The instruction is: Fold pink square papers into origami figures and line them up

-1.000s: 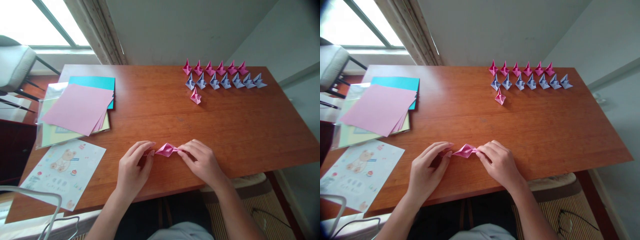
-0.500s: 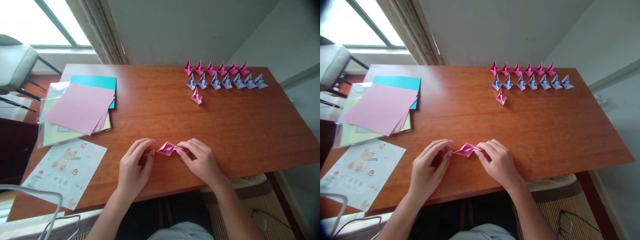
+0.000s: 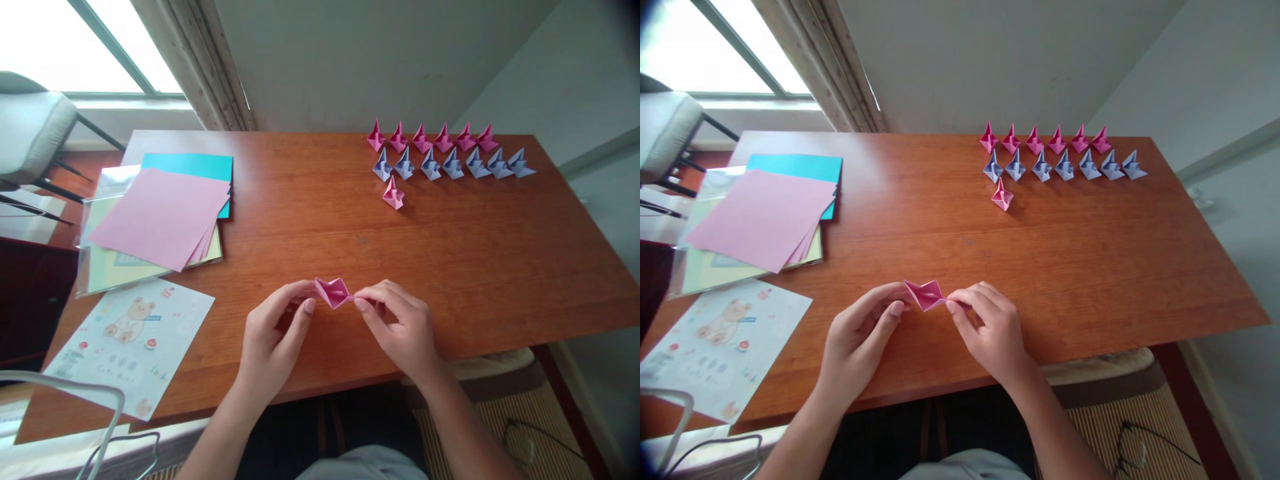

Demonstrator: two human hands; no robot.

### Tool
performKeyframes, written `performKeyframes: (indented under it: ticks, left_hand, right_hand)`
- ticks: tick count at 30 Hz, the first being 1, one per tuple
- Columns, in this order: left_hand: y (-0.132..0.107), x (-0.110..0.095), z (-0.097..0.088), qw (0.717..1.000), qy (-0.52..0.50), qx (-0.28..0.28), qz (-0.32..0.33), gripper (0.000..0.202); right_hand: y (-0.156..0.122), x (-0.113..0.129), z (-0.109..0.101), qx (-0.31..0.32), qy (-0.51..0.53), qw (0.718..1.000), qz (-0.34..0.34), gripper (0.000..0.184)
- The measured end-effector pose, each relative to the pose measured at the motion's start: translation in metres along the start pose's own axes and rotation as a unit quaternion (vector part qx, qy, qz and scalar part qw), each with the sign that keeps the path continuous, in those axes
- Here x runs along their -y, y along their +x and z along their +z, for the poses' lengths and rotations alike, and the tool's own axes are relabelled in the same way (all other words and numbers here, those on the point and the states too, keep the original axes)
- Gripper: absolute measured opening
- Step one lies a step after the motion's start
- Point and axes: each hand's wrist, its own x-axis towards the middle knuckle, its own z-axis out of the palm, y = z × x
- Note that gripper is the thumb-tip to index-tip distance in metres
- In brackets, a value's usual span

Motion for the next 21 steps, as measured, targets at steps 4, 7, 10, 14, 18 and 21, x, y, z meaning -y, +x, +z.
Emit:
performKeyframes:
  ticks: [4,7,10,14,18,21]
  left_hand:
    - [0.0028,-0.0028,0.0036,0.997,-0.077,-0.021,-0.023,0.011]
    - [0.0040,-0.0005,0.0014,0.999,-0.042,-0.006,0.009,0.006]
    - [0.0047,0.0013,-0.0016,0.998,0.019,0.014,0.066,0.011]
    - [0.0060,0.0002,-0.0026,0.991,0.065,0.023,0.117,0.016]
    - [0.0058,0.0015,-0.0024,0.985,0.098,0.033,0.135,0.018]
    - [0.0048,0.0071,-0.0025,0.978,0.146,0.022,0.150,0.015]
  right_hand:
    - [0.0009,0.0045,0.0031,-0.002,-0.001,0.999,-0.051,0.010]
    - [0.0018,0.0061,0.0017,0.002,0.010,0.999,-0.043,0.009]
    - [0.0020,0.0072,-0.0006,0.012,0.036,0.999,-0.019,0.006]
    - [0.0021,0.0085,-0.0024,0.022,0.066,0.997,0.012,0.005]
    - [0.0031,0.0073,-0.0027,0.026,0.057,0.998,0.000,0.006]
    - [0.0038,0.0032,-0.0017,0.038,0.032,0.999,-0.018,0.007]
